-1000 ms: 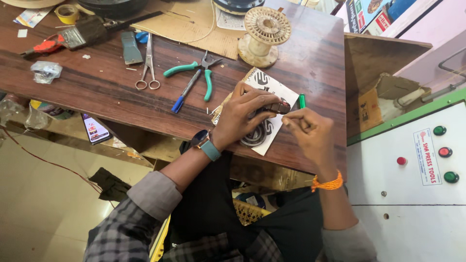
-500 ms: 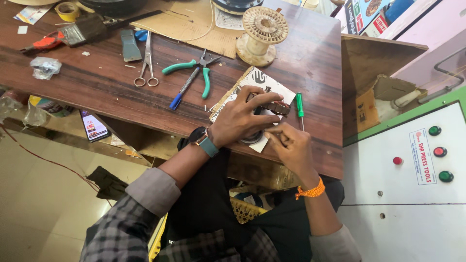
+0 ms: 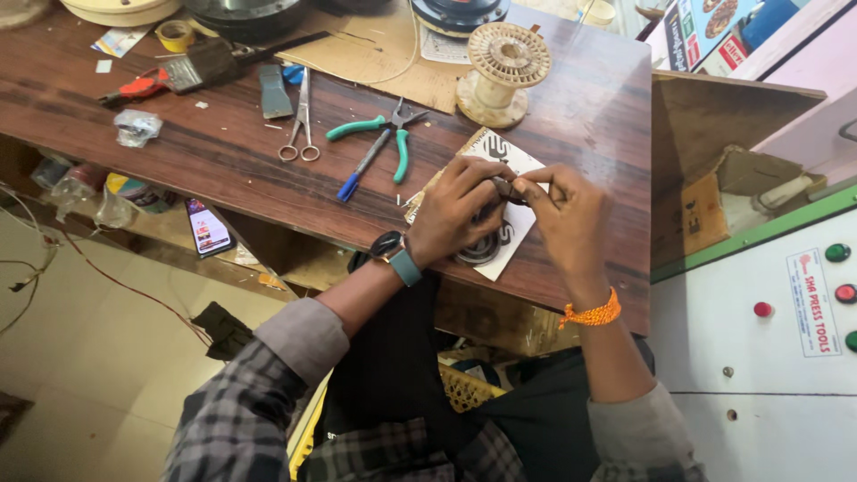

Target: The person sits at a workbench and assembles a small mechanical component, holding the part with one hand while using a green-handled screwdriver with the other to tighten it. They repeatedly reposition the part and manipulate small pieces by hand as they work on it.

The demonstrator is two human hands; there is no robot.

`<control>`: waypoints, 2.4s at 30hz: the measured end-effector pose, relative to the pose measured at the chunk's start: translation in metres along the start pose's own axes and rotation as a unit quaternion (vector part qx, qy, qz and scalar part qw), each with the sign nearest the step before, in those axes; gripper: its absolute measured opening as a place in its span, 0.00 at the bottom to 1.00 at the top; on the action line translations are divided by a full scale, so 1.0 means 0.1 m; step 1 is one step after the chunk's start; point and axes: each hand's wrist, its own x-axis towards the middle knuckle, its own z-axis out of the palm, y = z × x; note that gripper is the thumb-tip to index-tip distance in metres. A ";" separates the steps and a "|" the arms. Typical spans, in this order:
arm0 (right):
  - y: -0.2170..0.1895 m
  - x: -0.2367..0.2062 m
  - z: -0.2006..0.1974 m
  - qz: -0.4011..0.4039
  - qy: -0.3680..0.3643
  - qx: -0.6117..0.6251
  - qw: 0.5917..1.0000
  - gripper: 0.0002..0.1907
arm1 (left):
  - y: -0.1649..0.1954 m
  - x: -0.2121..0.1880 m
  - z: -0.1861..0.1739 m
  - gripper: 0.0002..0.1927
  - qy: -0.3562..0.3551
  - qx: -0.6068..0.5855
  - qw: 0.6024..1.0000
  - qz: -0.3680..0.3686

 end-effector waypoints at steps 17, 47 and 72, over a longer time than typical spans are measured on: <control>0.19 0.39 0.03 0.119 -0.073 -0.066 0.988 0.09 | -0.05 -0.02 -0.04 0.21 -0.043 -0.029 0.997 -0.054; 0.39 -0.25 -0.15 0.027 -0.035 0.020 0.999 0.06 | 0.13 0.17 0.09 0.27 -0.090 0.038 0.988 -0.116; 0.35 -0.27 -0.16 0.060 -0.012 0.051 0.997 0.03 | 0.24 0.33 0.18 0.20 -0.079 0.086 0.982 -0.152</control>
